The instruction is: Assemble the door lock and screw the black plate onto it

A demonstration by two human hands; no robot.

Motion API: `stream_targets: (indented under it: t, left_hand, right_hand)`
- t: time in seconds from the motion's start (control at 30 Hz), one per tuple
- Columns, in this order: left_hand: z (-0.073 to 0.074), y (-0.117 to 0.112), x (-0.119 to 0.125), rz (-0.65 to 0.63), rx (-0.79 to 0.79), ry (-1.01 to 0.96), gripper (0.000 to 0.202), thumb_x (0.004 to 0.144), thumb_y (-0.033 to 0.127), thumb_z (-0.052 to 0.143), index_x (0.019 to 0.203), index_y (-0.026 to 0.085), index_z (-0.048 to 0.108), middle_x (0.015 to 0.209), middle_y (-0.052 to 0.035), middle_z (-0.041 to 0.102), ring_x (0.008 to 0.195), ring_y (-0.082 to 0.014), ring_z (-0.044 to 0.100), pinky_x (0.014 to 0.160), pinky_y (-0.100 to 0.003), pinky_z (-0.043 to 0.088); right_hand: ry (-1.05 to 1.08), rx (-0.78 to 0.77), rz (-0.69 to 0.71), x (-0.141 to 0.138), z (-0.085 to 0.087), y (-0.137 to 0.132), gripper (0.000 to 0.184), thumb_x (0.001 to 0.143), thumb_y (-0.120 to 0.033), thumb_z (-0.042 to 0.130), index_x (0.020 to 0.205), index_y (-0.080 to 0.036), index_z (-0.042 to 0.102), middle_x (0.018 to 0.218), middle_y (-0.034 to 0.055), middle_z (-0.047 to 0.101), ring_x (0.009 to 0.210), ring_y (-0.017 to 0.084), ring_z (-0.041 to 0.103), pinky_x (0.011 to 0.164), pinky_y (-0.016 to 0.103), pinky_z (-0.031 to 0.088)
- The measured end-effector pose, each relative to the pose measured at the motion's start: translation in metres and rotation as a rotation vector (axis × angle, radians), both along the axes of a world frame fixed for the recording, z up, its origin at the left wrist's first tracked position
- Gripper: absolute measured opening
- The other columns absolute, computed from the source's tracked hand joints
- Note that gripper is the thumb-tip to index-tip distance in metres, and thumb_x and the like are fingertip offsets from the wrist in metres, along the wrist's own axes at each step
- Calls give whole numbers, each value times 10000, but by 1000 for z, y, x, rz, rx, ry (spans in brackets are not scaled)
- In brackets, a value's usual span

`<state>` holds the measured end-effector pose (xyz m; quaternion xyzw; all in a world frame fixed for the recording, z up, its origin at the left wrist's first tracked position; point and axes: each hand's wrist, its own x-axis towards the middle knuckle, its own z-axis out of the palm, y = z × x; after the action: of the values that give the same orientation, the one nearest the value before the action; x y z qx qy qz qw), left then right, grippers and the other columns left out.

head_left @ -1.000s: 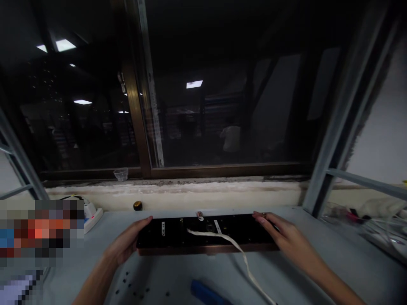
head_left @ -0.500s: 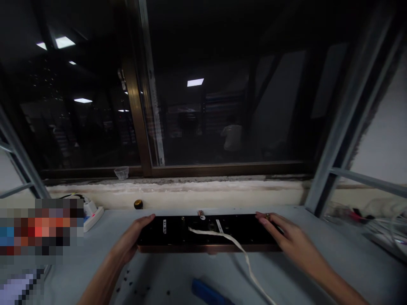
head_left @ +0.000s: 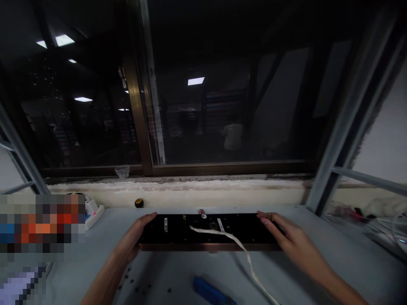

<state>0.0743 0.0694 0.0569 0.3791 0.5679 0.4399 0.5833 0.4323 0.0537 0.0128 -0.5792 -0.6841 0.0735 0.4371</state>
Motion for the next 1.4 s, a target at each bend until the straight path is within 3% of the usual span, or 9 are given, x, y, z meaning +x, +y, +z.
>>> stream_targets:
  t: [0.2,0.73,0.87,1.03,1.1,1.2,1.27,1.33,1.4]
  left_hand:
    - [-4,2,-5,-142,70,-14,308,658,455,609,747,162,589,669,1,625,609,-145,583,517,-210,400]
    - [-6,4,-4,-106,82,1,320,659,451,618,769,151,605,687,-22,633,619,-152,580,510,-198,406]
    - [-5,4,-5,-126,67,-4,313,651,454,621,740,155,592,629,1,600,550,-128,548,455,-186,369]
    - [-5,5,-4,-99,76,36,290,634,447,628,721,174,586,665,-2,617,619,-159,574,510,-206,395]
    - [-6,4,-4,-83,53,62,316,628,473,614,739,178,589,676,-8,618,616,-167,572,512,-219,400]
    - [-7,6,-8,-88,82,162,371,641,521,562,779,179,592,729,-18,635,676,-187,584,569,-246,423]
    - [-7,10,-11,-83,173,369,367,658,513,532,789,176,592,756,-26,640,751,-212,588,644,-276,432]
    - [-4,13,-11,-8,331,692,318,674,448,529,826,176,590,831,-46,641,859,-241,570,754,-320,414]
    - [1,12,-5,46,546,970,288,700,375,519,899,177,582,962,-69,621,975,-251,523,865,-354,357]
  right_hand:
    - [1,6,11,3,1,1,296,795,-456,389,733,-215,550,925,88,662,891,224,599,798,309,445]
    - [11,-53,-6,4,-4,0,291,794,-458,376,769,-224,547,971,87,649,937,230,581,828,318,421]
    - [22,-42,-1,1,-4,2,293,790,-452,380,774,-216,553,972,93,647,938,229,579,831,318,421]
    - [21,-46,-8,3,1,2,299,794,-452,378,762,-208,549,933,95,648,913,229,585,807,315,436]
    - [9,42,-110,2,7,-4,326,789,-456,388,887,-189,548,972,111,624,916,244,575,771,337,450]
    - [-75,305,-229,-12,20,-18,375,785,-431,433,1062,-184,489,1038,121,572,961,260,532,777,373,433]
    - [-219,388,-44,-32,30,-25,303,790,-395,466,1029,-217,515,960,85,595,934,239,532,823,381,398]
    - [-375,243,202,-56,38,-26,228,803,-356,479,988,-246,553,912,47,614,894,212,539,791,352,405]
    - [-429,82,328,-77,44,-21,207,826,-340,454,950,-227,575,878,43,617,854,198,544,748,329,415]
